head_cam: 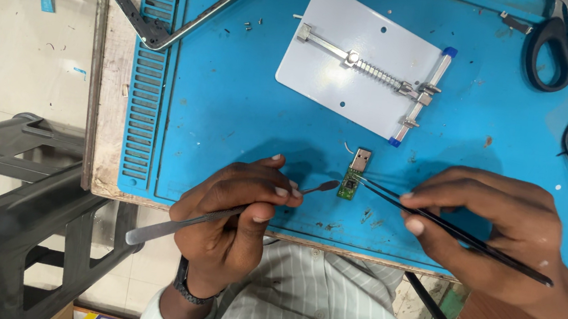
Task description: The person uses a hot air rework gun to heat a small USB circuit board held in a fixture, then works on the board with tweezers and a metal spudger, cleaning and adjusting its components. They later secure the board in a clamp holder and continue manipulating it with tweezers and a spudger.
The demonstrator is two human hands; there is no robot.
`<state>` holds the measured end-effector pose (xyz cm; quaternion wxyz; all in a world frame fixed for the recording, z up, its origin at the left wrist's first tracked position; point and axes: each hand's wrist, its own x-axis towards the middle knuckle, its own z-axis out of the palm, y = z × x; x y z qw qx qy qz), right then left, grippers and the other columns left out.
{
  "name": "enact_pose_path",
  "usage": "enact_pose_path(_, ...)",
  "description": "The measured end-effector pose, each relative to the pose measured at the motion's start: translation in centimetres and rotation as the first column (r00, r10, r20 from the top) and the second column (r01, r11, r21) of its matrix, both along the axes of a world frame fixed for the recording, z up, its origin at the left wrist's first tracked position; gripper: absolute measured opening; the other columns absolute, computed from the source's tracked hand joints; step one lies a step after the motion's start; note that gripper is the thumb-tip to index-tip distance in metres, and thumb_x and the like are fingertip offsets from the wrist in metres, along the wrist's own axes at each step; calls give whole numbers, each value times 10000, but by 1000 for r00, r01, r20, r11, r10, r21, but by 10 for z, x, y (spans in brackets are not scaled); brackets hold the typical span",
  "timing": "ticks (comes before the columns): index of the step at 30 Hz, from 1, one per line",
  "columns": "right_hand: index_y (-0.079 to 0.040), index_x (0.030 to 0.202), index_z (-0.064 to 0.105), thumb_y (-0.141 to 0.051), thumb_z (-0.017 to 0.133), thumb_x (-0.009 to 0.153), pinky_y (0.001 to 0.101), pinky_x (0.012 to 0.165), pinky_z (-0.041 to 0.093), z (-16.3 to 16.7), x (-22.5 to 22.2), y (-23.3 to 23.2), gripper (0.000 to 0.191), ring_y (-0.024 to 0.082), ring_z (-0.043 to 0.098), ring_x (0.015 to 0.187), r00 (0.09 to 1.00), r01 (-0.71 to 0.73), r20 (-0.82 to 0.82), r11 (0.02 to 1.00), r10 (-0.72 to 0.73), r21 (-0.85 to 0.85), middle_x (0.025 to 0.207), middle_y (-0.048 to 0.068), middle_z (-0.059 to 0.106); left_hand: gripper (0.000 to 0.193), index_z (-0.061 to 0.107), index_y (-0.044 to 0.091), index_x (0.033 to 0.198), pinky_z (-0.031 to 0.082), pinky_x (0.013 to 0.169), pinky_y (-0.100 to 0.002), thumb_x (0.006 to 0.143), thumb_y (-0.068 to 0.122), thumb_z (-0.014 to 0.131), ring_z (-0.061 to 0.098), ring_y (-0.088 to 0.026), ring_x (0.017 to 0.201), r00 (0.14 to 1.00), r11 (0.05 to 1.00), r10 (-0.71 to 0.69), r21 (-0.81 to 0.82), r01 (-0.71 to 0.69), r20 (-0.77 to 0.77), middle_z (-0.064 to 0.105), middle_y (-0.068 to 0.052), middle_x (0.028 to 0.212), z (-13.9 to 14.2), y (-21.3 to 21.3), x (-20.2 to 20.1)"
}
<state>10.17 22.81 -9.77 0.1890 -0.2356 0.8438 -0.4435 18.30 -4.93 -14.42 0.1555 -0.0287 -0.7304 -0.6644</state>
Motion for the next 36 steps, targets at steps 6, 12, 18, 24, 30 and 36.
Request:
enact_pose_path(6,8,936,722,-23,751,814,259,666,589,3,1,6,130,164,767,770,997,57,-54,994,-62,-90,889,120,756,243,650,51,1087,643,1024,-440,1144,280,594,783,-198,944,1000,1000,-8,-3,8,-2,771,-69,978,0,0,0)
enact_pose_path(12,-8,905,702,-38,751,793,266,642,570,3,-2,2,126,171,746,751,993,3,-118,998,-12,-70,860,117,733,245,652,50,1086,643,1022,-440,1141,281,593,783,-197,947,1000,1000,-7,-2,7,-2,770,-71,973,0,-1,1)
enact_pose_path(18,-72,845,729,-97,786,715,293,543,500,3,-5,-6,143,183,695,658,930,-158,-323,985,173,72,817,85,723,250,660,49,1082,642,1031,-444,1139,284,596,784,-201,954,1000,1000,-5,1,5,9,771,-77,941,-2,0,3)
enact_pose_path(24,-71,853,718,-108,791,707,305,533,491,5,-5,-11,167,193,692,658,918,-183,-334,975,214,123,834,82,728,246,659,50,1087,638,1038,-446,1138,283,598,783,-199,958,1000,1000,-9,5,9,8,770,-77,961,-3,0,3)
enact_pose_path(30,-64,871,717,-116,799,739,301,530,509,4,-6,-12,163,188,710,659,913,-210,-336,972,232,102,827,85,731,227,659,48,1096,637,1038,-439,1136,265,603,781,-194,956,1000,1000,-11,-16,11,16,768,-72,968,0,1,1)
enact_pose_path(36,-60,859,730,-117,816,724,311,497,516,1,-6,-12,170,198,718,633,914,-222,-322,969,246,111,801,91,736,184,660,36,1103,629,1041,-436,1129,209,604,780,-197,955,999,998,-29,-49,30,35,771,-82,1016,1,2,-1)
